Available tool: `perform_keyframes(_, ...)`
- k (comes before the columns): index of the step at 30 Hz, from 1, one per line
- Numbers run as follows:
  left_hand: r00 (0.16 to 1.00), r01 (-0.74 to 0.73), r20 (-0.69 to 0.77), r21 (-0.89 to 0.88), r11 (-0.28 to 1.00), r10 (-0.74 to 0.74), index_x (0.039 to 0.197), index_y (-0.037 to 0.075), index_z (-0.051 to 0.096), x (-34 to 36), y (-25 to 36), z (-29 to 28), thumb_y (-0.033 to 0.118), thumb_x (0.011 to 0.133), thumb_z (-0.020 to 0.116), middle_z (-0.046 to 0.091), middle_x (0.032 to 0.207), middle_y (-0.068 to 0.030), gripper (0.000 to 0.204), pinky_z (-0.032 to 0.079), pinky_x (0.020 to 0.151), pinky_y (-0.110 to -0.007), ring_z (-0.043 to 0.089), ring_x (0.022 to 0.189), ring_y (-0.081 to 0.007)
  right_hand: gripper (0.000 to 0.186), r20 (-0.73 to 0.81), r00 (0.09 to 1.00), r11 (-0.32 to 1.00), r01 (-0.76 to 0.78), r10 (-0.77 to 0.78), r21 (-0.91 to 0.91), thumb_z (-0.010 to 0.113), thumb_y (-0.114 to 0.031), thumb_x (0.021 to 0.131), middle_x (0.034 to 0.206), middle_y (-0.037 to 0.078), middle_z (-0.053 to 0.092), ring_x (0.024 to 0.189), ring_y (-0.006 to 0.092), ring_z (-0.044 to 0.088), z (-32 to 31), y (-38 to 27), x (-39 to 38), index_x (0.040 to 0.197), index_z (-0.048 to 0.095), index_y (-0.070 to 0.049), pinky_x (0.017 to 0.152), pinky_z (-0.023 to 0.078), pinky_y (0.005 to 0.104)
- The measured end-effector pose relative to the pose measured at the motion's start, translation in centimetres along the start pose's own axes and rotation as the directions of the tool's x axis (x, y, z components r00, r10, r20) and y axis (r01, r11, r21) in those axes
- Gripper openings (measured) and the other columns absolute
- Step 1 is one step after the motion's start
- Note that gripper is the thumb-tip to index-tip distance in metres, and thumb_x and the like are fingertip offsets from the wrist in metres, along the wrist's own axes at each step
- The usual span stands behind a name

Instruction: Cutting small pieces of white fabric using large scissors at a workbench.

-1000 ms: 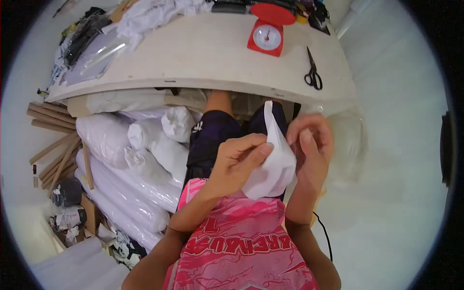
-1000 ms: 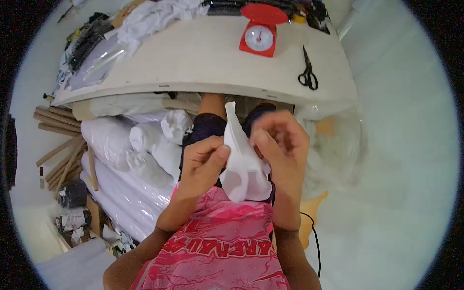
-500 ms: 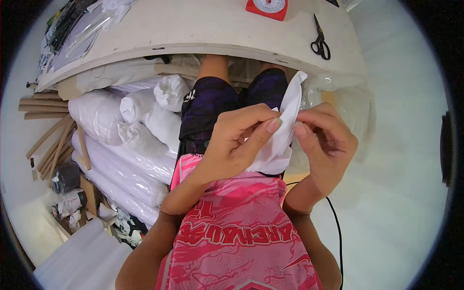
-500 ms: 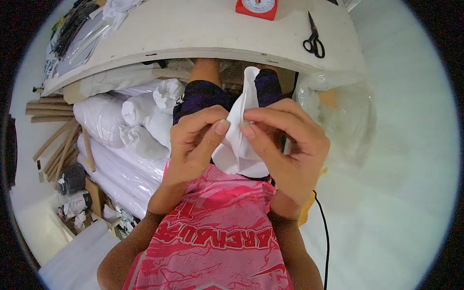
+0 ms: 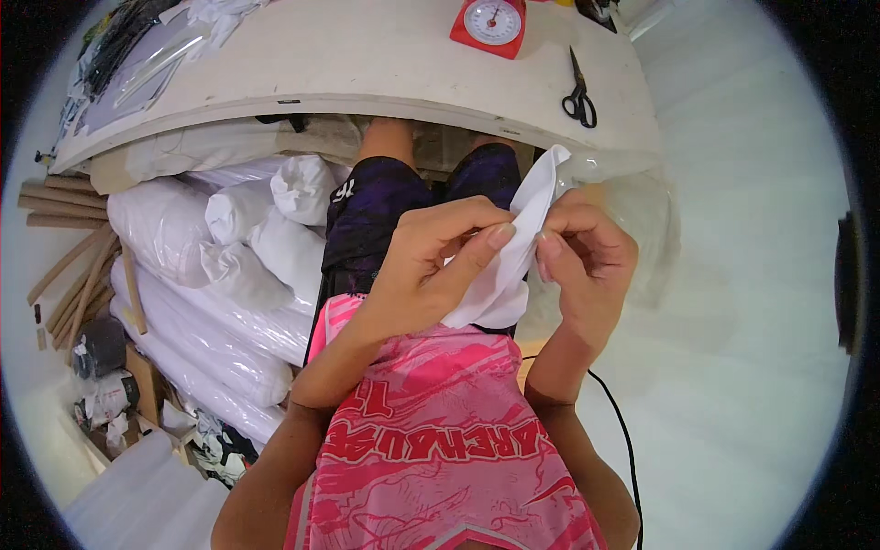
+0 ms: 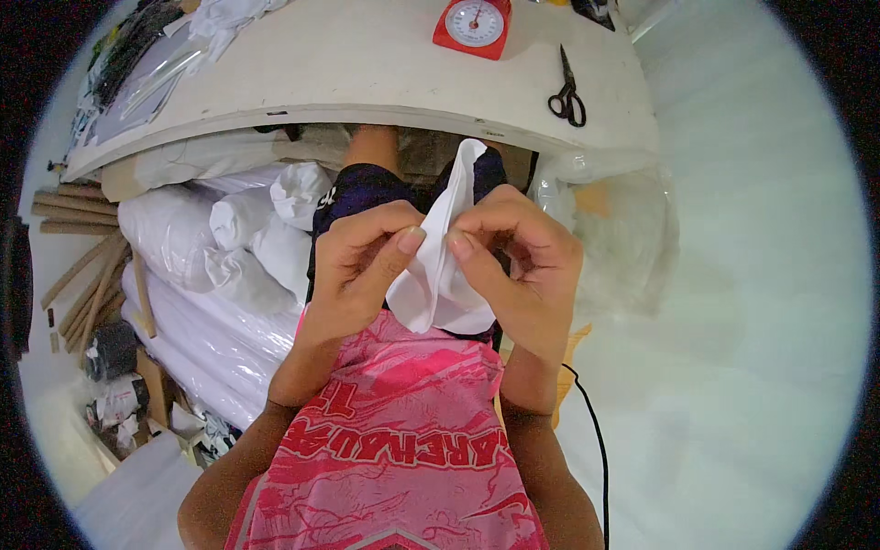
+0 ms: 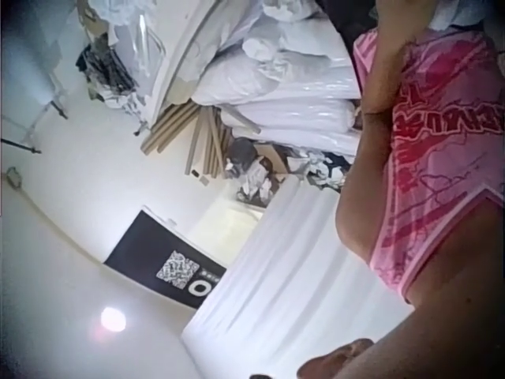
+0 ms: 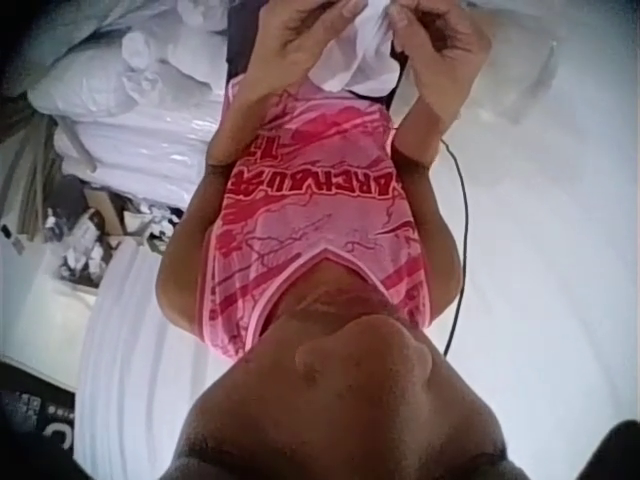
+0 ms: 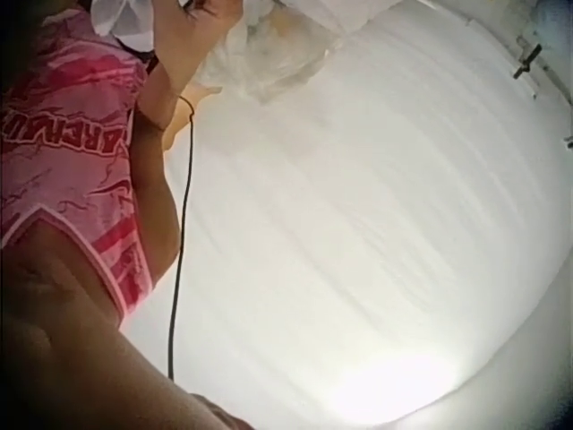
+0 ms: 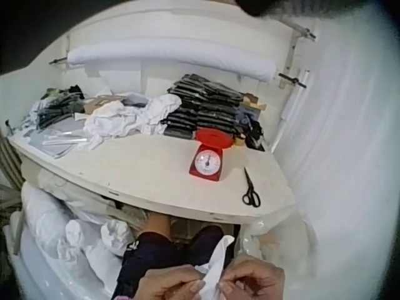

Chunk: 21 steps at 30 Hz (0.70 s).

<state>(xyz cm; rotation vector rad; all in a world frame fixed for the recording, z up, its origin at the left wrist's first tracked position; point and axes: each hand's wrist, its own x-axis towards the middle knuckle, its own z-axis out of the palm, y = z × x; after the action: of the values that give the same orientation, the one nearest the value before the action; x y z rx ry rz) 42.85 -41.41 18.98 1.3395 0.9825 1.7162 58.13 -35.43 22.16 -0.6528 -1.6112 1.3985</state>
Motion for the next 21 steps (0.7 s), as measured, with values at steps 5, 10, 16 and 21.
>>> perform_keyframes(5,0.995,0.064,0.083,-0.033,0.997,-0.061,0.09,-0.006,0.058,-0.2,0.8,-0.6,0.004,0.09,0.054,0.053,0.072,-0.003,0.011,0.035,0.052,-0.019,0.042,0.061,-0.0049,0.007,0.034,0.999,0.997,0.019,-0.021,0.07,0.062,0.005,0.08,0.077,0.0,0.054,0.064,0.0043,0.047,0.2,-0.6,-0.2,0.085,0.061,0.001,0.056,0.036,0.0181)
perform_keyframes(10,0.997,0.003,0.082,-0.102,0.995,0.005,0.092,-0.005,0.059,-0.6,0.2,-0.8,0.006,0.091,0.055,0.053,0.072,0.0004,0.012,0.035,0.055,-0.018,0.043,0.064,-0.0029,0.004,-0.007,0.997,0.995,-0.074,0.074,0.068,0.063,0.0,0.083,0.076,-0.001,0.055,0.066,0.0038,0.051,1.3,-2.0,-0.6,0.086,0.061,0.001,0.056,0.039,0.0175)
perform_keyframes(16,0.999,0.012,0.048,-0.123,0.992,-0.007,0.093,-0.004,0.06,-0.8,1.2,-0.3,0.006,0.091,0.055,0.053,0.072,0.0012,0.011,0.035,0.055,-0.018,0.044,0.065,-0.0024,0.005,-0.056,0.998,0.998,0.021,-0.024,-0.064,0.059,-0.001,0.085,0.078,0.003,0.056,0.066,0.0081,0.054,2.0,-3.8,-1.9,0.088,0.062,0.002,0.054,0.041,0.0199)
perform_keyframes(21,0.994,0.0,0.106,-0.067,0.998,0.007,0.094,-0.003,0.06,-0.9,2.7,-0.7,0.006,0.091,0.055,0.056,0.074,0.0005,0.011,0.038,0.058,-0.018,0.047,0.067,-0.0035,0.005,0.096,0.995,0.998,-0.001,-0.005,0.062,0.061,-0.003,0.085,0.079,0.002,0.057,0.067,0.0067,0.053,1.0,-3.3,-2.0,0.088,0.062,0.001,0.055,0.041,0.0198)
